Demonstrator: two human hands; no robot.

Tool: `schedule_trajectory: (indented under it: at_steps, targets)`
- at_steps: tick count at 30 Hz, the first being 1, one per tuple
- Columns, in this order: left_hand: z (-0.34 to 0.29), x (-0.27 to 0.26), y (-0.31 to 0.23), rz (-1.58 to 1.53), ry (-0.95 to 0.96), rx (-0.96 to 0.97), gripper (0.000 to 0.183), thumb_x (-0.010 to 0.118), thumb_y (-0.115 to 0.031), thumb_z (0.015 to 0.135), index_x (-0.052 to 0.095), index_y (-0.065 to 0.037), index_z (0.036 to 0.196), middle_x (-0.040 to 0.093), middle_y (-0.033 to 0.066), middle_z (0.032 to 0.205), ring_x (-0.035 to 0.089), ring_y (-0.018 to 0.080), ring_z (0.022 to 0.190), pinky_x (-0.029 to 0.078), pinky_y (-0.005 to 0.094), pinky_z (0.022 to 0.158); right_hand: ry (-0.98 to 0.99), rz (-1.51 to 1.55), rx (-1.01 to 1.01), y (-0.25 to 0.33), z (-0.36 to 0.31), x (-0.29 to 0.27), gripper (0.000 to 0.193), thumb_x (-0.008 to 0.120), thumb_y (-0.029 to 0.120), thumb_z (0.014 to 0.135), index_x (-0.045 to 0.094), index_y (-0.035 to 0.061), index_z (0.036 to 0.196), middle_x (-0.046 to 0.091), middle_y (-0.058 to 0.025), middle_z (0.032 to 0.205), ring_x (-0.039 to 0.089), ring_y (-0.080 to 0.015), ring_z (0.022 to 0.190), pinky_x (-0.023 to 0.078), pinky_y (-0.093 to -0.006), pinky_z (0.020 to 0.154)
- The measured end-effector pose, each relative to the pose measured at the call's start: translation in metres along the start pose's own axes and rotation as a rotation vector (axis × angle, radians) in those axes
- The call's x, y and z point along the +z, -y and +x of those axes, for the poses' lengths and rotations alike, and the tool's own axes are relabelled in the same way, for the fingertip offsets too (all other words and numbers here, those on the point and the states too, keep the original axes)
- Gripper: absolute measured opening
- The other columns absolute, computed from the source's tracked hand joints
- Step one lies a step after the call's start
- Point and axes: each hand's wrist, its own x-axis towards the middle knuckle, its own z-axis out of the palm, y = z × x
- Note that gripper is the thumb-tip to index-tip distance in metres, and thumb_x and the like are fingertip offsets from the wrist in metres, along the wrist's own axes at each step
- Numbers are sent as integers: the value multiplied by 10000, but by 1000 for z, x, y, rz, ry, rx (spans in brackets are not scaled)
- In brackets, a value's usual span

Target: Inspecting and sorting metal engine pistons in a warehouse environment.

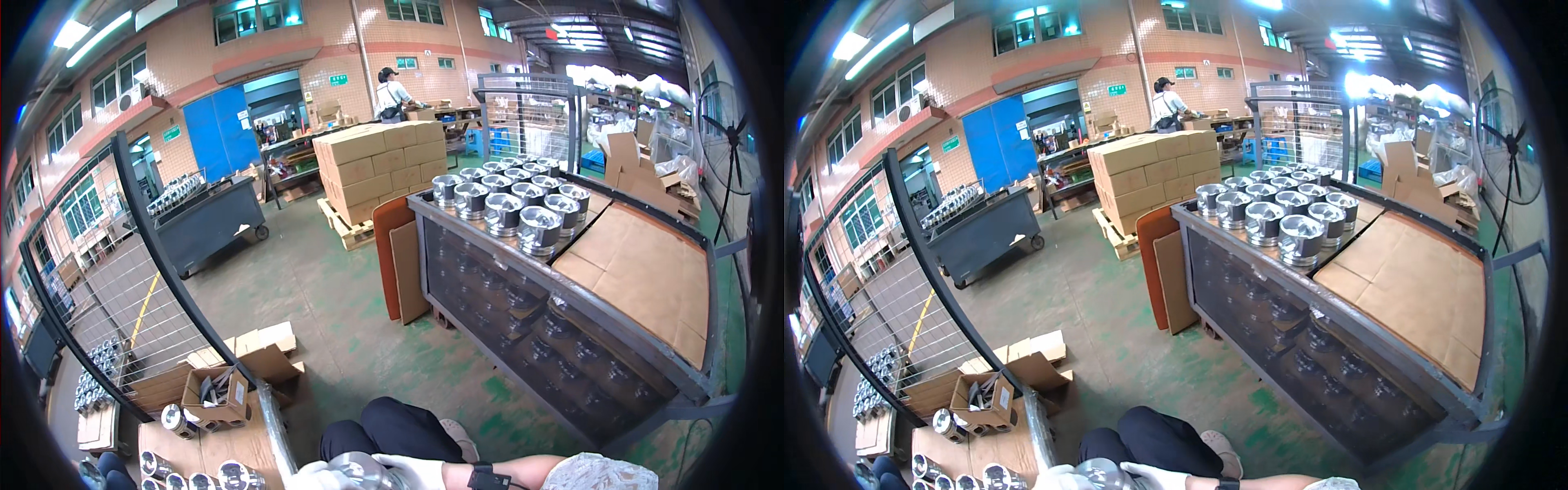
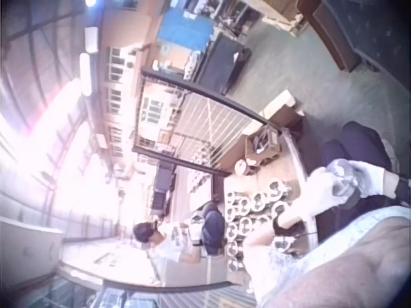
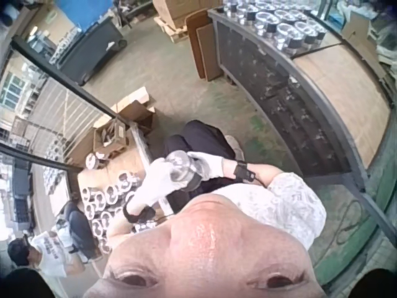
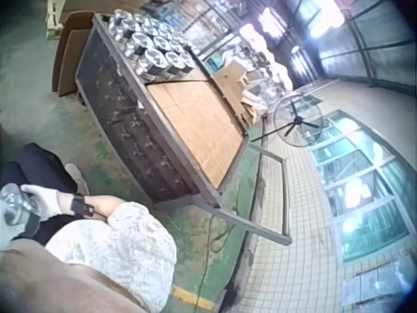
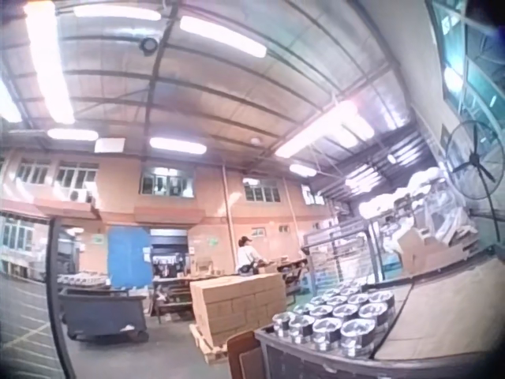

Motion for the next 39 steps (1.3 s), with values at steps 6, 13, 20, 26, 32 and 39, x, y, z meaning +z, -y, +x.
schedule_trajectory:
  at_steps: [6,13,20,26,32,39]
  targets:
    - [31,25,-18,73,-31,229,382,730,-381,723,705,-89,968,676,140,949,591,325,940,459,421,841,-274,-12,-159,-12,-16,11,297,443,311,999,611,76,1066,665,-96,1044,614,-212,972,490,-381,857]
    - [2,97,13,-608,-615,-595,387,631,-239,922,560,-21,1234,611,153,1204,577,260,1111,474,391,946,-227,-139,-223,31,-11,17,307,456,324,1001,580,83,1145,657,-62,1073,616,-179,962,495,-349,851]
    - [-19,157,62,-2218,-165,-454,425,443,-315,990,483,-78,1340,553,66,1325,490,223,1229,410,415,1026,-214,-284,-218,37,-34,-31,342,470,338,1002,549,90,1224,650,-28,1102,618,-145,952,500,-317,845]
    - [-2,136,57,-1820,-209,-482,377,574,-181,936,493,-24,1269,569,116,1237,576,225,1100,478,358,927,-246,-326,-231,33,18,3,386,482,349,1004,522,95,1291,644,2,1127,619,-117,944,504,-289,840]
    - [8,140,82,-2079,-254,-512,258,594,-190,935,533,-40,1135,614,86,1068,600,184,956,501,326,814,-329,-403,-204,35,3,44,241,572,411,955,654,189,998,642,69,933,586,-71,888,482,-288,802]
    - [23,141,99,-2269,-611,-619,155,617,-202,935,580,-57,978,667,52,871,628,137,787,527,290,682,-291,-663,-446,39,-20,46,590,541,450,951,388,72,1376,511,-118,1304,561,-261,1113,466,-407,970]
